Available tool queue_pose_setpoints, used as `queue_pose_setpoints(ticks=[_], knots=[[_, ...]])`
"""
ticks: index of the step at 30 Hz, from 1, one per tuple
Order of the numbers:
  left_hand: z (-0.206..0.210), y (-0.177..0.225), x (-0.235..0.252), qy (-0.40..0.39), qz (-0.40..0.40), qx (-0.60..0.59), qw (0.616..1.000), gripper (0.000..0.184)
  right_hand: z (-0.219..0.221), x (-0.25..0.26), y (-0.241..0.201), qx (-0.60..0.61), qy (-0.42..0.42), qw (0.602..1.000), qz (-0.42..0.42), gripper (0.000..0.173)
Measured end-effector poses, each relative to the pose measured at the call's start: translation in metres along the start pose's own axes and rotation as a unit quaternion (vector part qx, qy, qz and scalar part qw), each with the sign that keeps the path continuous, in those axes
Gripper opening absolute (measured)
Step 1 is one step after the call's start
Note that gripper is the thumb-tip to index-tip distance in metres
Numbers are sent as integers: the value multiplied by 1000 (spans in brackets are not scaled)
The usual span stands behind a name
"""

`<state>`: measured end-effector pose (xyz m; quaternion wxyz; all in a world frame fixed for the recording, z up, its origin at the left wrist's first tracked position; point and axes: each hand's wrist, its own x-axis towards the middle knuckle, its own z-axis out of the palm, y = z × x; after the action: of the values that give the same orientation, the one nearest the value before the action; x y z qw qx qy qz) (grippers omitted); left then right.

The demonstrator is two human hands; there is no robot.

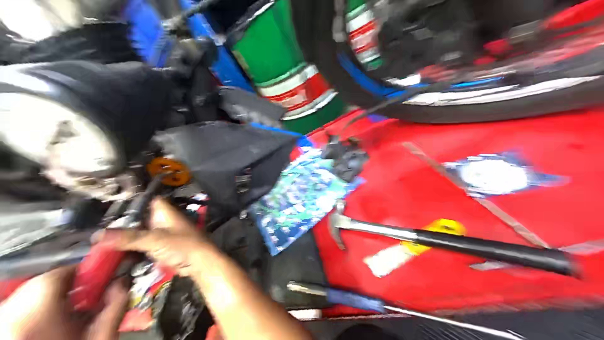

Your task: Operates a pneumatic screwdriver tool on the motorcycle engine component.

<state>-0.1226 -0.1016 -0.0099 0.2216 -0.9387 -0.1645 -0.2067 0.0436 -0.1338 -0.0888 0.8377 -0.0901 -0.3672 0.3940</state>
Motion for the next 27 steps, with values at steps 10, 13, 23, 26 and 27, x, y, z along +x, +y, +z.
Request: queue_pose_setpoints(ticks=[10,13,23,26,27], knots=[[20,36,-6,-6,-385,-581,717,43,-21,17,27,89,-79,993,4,82],[9,30,-21,25,-219,-83,972,71,-17,20,27,67,-58,996,17,90],[0,14,9,15,-199,-249,948,27,-20,29,26,68,-70,995,5,93],[9,29,9,41,-397,-697,595,43,-20,29,24,66,-94,993,28,107],[15,30,6,45,-396,-742,539,49,-20,29,25,62,-98,993,35,109]])
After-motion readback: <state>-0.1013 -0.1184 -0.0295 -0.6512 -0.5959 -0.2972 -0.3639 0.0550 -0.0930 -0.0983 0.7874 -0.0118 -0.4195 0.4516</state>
